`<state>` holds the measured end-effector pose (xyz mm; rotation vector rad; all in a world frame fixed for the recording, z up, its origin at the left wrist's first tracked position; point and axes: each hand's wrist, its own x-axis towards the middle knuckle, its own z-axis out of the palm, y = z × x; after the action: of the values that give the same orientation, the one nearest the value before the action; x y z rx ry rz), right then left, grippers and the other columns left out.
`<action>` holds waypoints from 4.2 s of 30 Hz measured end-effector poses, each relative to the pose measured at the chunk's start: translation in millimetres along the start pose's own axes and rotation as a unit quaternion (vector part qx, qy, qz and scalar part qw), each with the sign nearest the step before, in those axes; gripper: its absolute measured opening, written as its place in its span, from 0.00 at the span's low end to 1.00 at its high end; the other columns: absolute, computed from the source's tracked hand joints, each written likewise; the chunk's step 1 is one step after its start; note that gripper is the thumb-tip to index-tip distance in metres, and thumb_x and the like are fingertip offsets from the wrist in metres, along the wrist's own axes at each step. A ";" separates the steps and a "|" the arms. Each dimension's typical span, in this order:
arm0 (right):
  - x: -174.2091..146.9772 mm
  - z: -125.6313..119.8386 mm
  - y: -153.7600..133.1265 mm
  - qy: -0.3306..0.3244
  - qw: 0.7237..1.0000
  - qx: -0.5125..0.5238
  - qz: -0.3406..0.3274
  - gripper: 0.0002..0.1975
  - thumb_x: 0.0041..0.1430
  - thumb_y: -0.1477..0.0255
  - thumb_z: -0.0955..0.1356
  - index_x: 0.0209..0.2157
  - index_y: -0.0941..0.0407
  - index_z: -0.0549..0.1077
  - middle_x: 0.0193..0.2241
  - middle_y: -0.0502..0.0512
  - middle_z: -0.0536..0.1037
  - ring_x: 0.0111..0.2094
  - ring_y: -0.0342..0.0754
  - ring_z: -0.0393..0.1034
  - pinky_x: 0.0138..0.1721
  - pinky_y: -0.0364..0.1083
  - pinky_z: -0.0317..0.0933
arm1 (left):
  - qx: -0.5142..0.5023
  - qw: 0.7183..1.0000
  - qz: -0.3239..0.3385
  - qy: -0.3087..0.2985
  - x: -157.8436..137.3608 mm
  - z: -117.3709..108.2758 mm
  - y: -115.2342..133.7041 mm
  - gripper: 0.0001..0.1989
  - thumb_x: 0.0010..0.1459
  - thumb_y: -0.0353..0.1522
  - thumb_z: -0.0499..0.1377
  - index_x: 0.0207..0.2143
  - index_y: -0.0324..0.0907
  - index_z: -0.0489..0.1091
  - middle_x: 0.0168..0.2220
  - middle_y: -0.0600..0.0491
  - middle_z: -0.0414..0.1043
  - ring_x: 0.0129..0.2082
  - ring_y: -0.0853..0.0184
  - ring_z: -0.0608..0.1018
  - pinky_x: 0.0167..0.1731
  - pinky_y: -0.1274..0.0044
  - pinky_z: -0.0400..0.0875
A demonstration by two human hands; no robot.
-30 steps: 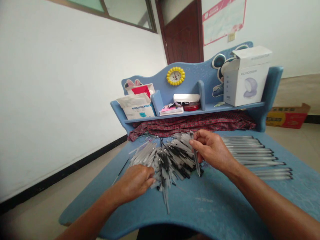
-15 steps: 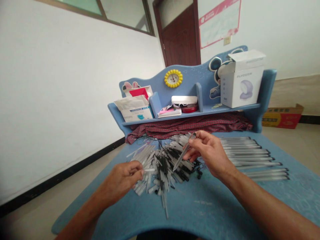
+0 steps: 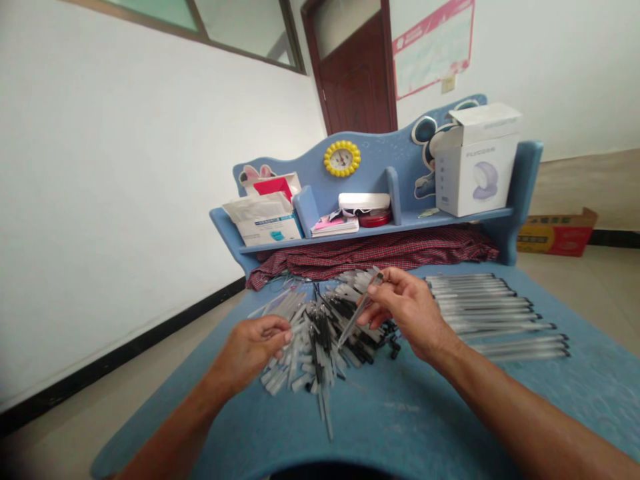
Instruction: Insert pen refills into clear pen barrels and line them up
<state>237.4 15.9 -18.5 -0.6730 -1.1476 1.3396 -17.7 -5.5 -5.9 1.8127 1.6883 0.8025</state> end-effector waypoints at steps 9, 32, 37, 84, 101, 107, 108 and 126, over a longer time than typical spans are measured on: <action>1.2 -0.5 -1.7 -0.003 0.995 0.096 -0.031 0.08 0.53 0.71 0.69 0.33 0.56 0.65 0.29 0.55 0.80 0.28 0.50 0.77 0.26 0.44 0.69 | -0.309 0.949 -0.052 -0.036 -8.3 20.6 32.9 0.10 0.45 0.33 0.62 0.30 0.36 0.71 0.24 0.50 0.75 0.19 0.73 0.71 0.17 0.82 0.62; 0.9 0.8 1.2 -0.014 0.996 0.088 -0.009 0.11 0.49 0.70 0.72 0.31 0.56 0.66 0.24 0.53 0.79 0.25 0.49 0.76 0.24 0.43 0.67 | -0.344 0.932 -0.067 -0.094 3.9 28.1 37.6 0.10 0.44 0.31 0.65 0.29 0.35 0.72 0.20 0.54 0.71 0.15 0.78 0.67 0.17 0.85 0.61; 4.5 -4.7 -1.9 0.007 0.997 0.076 0.002 0.11 0.49 0.68 0.72 0.30 0.57 0.68 0.20 0.53 0.78 0.21 0.48 0.74 0.21 0.42 0.65 | -0.405 0.901 -0.081 -0.130 13.3 33.8 39.2 0.10 0.41 0.31 0.67 0.26 0.36 0.70 0.18 0.55 0.68 0.14 0.79 0.64 0.15 0.86 0.56; 2.3 5.4 -2.2 0.011 1.000 0.024 -0.012 0.12 0.48 0.65 0.73 0.27 0.57 0.69 0.20 0.51 0.78 0.17 0.45 0.73 0.17 0.40 0.63 | -0.384 0.914 -0.025 -0.127 8.2 52.5 31.5 0.09 0.47 0.34 0.63 0.25 0.36 0.69 0.18 0.55 0.68 0.13 0.78 0.62 0.14 0.84 0.54; 5.7 -55.8 -67.4 -0.085 0.985 -0.143 0.054 0.10 0.46 0.72 0.73 0.29 0.58 0.70 0.20 0.52 0.78 0.13 0.43 0.69 0.14 0.39 0.60 | -0.283 0.949 0.044 -0.130 6.9 49.2 29.7 0.10 0.50 0.36 0.61 0.26 0.37 0.73 0.19 0.54 0.70 0.15 0.77 0.63 0.16 0.84 0.56; -36.2 -124.3 -85.9 0.053 0.972 -0.208 0.097 0.10 0.46 0.71 0.74 0.29 0.58 0.70 0.21 0.53 0.78 0.14 0.41 0.67 0.15 0.39 0.59 | -0.184 0.976 0.096 -0.069 9.8 34.2 30.8 0.09 0.47 0.36 0.61 0.23 0.38 0.73 0.16 0.54 0.68 0.14 0.74 0.64 0.15 0.82 0.56; -43.6 -136.2 -83.9 0.078 0.970 -0.205 0.104 0.10 0.46 0.71 0.74 0.29 0.58 0.70 0.21 0.53 0.78 0.14 0.41 0.67 0.15 0.39 0.59 | -0.160 0.979 0.108 -0.064 11.1 31.2 30.6 0.09 0.47 0.36 0.60 0.22 0.38 0.73 0.16 0.54 0.68 0.14 0.74 0.64 0.15 0.81 0.56; -68.0 -182.7 -42.1 0.227 0.822 -0.457 0.251 0.22 0.47 0.56 0.67 0.39 0.57 0.71 0.09 0.50 0.66 0.08 0.40 0.52 0.11 0.42 0.41 | 0.076 0.977 0.129 -0.154 24.4 -0.4 17.8 0.14 0.53 0.39 0.54 0.24 0.38 0.70 0.19 0.58 0.64 0.21 0.73 0.66 0.21 0.82 0.57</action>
<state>429.9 -15.0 -60.8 -1.9985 -1.2143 0.8660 -4.8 17.4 8.9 2.1664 1.3654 0.4692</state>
